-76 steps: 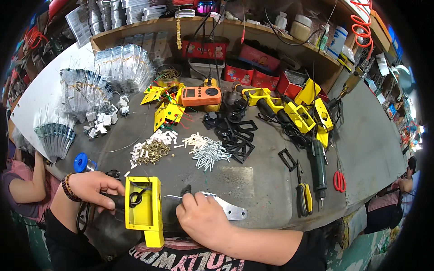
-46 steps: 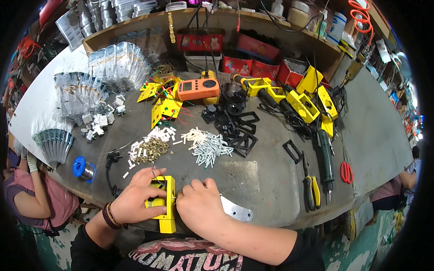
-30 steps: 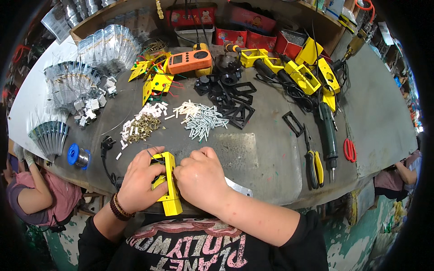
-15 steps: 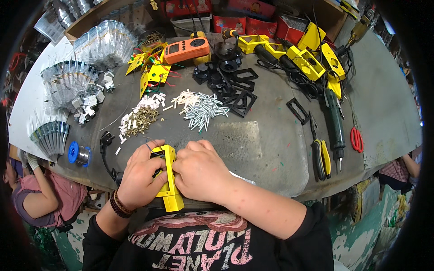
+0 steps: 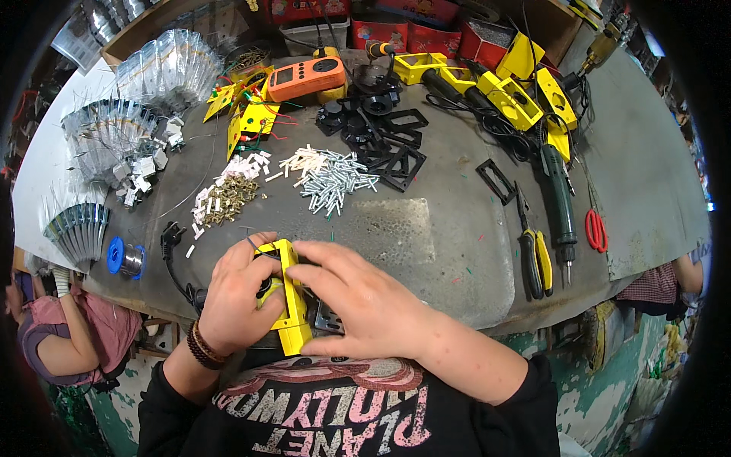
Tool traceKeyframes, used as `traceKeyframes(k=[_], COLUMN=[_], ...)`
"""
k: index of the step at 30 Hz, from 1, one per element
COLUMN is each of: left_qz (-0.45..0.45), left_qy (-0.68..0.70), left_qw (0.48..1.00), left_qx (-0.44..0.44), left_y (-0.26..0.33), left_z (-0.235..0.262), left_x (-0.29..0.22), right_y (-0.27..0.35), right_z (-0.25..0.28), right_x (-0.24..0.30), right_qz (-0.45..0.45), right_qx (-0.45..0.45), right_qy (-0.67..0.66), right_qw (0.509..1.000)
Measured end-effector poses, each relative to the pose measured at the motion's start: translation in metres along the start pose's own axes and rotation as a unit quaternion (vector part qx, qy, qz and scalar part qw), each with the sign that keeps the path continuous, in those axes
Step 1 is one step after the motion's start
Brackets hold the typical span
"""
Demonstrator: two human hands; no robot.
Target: Assembling the internal components and wiring of a yellow electronic device housing, including soldering and screw fastening.
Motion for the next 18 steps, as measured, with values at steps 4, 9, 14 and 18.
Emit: traceKeyframes(k=[4,9,14,18], left_qz=[-0.032,-0.045,-0.035,-0.02], left_qy=[0.016,-0.001,0.048,0.075], left_qw=[0.998,0.994,0.995,0.996], left_qx=[0.042,0.096,0.083,0.048], left_y=[-0.005,-0.008,-0.008,-0.007], left_z=[0.007,0.003,-0.002,-0.002], left_x=[-0.003,-0.007,-0.002,-0.002], right_y=[0.007,0.022,0.009,-0.005], right_z=[0.009,0.008,0.011,0.028], right_x=[0.007,-0.001,-0.007,-0.026], right_qz=[-0.024,-0.068,-0.016,0.062], right_qx=[0.045,0.026,0.032,0.049], right_qy=[0.095,0.102,0.059,0.072], right_qw=[0.994,0.992,0.998,0.994])
Point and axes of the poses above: each hand's wrist, its own y-axis away from the middle knuckle, its own z-axis out of the back of the hand, x = y × z, the point moved 3 cm from there along -y, towards the middle knuckle, and after that the axes turned 5 degrees about -x, right-handed, at the moved point
